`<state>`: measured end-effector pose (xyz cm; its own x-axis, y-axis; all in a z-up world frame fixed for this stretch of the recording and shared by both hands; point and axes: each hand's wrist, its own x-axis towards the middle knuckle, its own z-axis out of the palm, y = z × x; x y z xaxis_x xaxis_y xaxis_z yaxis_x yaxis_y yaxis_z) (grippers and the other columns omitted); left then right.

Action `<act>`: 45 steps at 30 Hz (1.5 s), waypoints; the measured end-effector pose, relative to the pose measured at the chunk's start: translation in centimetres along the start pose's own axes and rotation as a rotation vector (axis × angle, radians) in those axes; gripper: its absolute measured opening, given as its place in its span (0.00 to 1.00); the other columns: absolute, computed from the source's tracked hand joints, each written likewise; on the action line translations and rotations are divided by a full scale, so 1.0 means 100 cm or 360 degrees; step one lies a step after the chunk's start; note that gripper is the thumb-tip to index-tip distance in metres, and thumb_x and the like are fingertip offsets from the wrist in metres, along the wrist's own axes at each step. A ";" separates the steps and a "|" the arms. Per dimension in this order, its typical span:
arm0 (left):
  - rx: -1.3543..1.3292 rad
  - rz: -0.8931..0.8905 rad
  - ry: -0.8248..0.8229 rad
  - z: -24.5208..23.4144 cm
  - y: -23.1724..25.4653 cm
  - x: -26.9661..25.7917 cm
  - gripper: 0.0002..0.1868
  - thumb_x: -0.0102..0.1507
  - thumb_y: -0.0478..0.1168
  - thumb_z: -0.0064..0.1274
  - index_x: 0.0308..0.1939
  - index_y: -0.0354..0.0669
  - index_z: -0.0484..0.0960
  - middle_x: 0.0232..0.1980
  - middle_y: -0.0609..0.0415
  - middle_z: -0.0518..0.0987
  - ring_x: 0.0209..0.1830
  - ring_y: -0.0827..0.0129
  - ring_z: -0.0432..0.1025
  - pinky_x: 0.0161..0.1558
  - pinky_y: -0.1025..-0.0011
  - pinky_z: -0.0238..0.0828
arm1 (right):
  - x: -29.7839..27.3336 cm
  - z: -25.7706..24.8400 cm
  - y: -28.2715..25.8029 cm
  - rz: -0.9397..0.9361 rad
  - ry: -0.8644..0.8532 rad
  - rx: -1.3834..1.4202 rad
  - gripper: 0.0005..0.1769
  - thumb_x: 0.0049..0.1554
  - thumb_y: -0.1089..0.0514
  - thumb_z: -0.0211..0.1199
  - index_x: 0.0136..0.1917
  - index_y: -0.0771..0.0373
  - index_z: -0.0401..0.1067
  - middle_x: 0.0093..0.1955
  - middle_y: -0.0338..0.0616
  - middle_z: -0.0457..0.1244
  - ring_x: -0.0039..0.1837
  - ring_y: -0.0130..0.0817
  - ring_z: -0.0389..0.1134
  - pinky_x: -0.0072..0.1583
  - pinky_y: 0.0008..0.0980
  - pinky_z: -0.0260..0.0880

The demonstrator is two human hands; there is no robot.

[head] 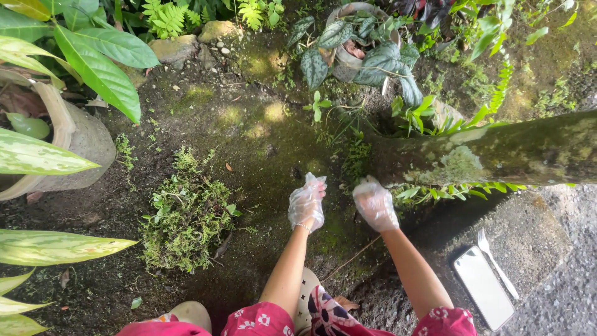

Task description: Removing weeds, moss, and debris from around potted plants and the ground area in a garden.

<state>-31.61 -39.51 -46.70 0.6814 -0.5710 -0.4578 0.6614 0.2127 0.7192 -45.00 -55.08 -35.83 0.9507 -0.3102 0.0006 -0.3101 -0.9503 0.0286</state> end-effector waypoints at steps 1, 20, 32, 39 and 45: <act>-0.0005 -0.0005 -0.0004 0.001 -0.002 0.000 0.16 0.65 0.40 0.56 0.53 0.34 0.82 0.50 0.47 0.85 0.41 0.68 0.83 0.43 0.73 0.85 | -0.010 -0.001 -0.005 0.0003 -0.0004 -0.0006 0.17 0.49 0.64 0.62 0.53 0.61 0.72 0.54 0.48 0.68 0.56 0.38 0.71 0.63 0.37 0.66; 0.2183 -0.0440 -0.1075 0.184 0.122 -0.022 0.62 0.61 0.63 0.56 0.79 0.38 0.31 0.83 0.44 0.32 0.83 0.58 0.29 0.79 0.68 0.28 | -0.073 0.049 0.020 0.1442 0.1348 0.1644 0.29 0.57 0.66 0.50 0.73 0.69 0.62 0.59 0.49 0.65 0.54 0.36 0.68 0.55 0.31 0.74; 0.2258 -0.0219 -0.0930 0.155 -0.056 0.010 0.16 0.73 0.39 0.39 0.62 0.40 0.75 0.64 0.51 0.78 0.59 0.73 0.74 0.58 0.79 0.72 | -0.065 0.045 -0.025 0.1480 0.0987 0.1156 0.19 0.50 0.65 0.67 0.56 0.67 0.74 0.48 0.51 0.69 0.48 0.39 0.70 0.48 0.34 0.73; 0.2805 0.0268 -0.1314 0.140 -0.017 -0.014 0.29 0.56 0.47 0.52 0.60 0.40 0.72 0.75 0.54 0.62 0.75 0.69 0.57 0.73 0.78 0.51 | -0.034 0.022 -0.021 0.1243 0.1441 0.0708 0.15 0.56 0.67 0.67 0.57 0.68 0.74 0.48 0.45 0.70 0.46 0.30 0.72 0.46 0.27 0.76; 0.1772 -0.0281 -0.0657 0.144 0.006 -0.019 0.21 0.69 0.48 0.49 0.64 0.46 0.77 0.68 0.51 0.74 0.67 0.63 0.69 0.69 0.71 0.64 | -0.027 0.023 -0.010 0.1819 0.0998 0.0956 0.13 0.54 0.68 0.60 0.52 0.68 0.77 0.45 0.43 0.70 0.42 0.31 0.70 0.42 0.31 0.71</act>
<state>-37.03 -49.68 -37.84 0.3222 -0.7777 -0.5399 -0.0372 -0.5802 0.8136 -47.27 -53.33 -38.13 -0.0203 -0.9849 0.1719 -0.6989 -0.1090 -0.7069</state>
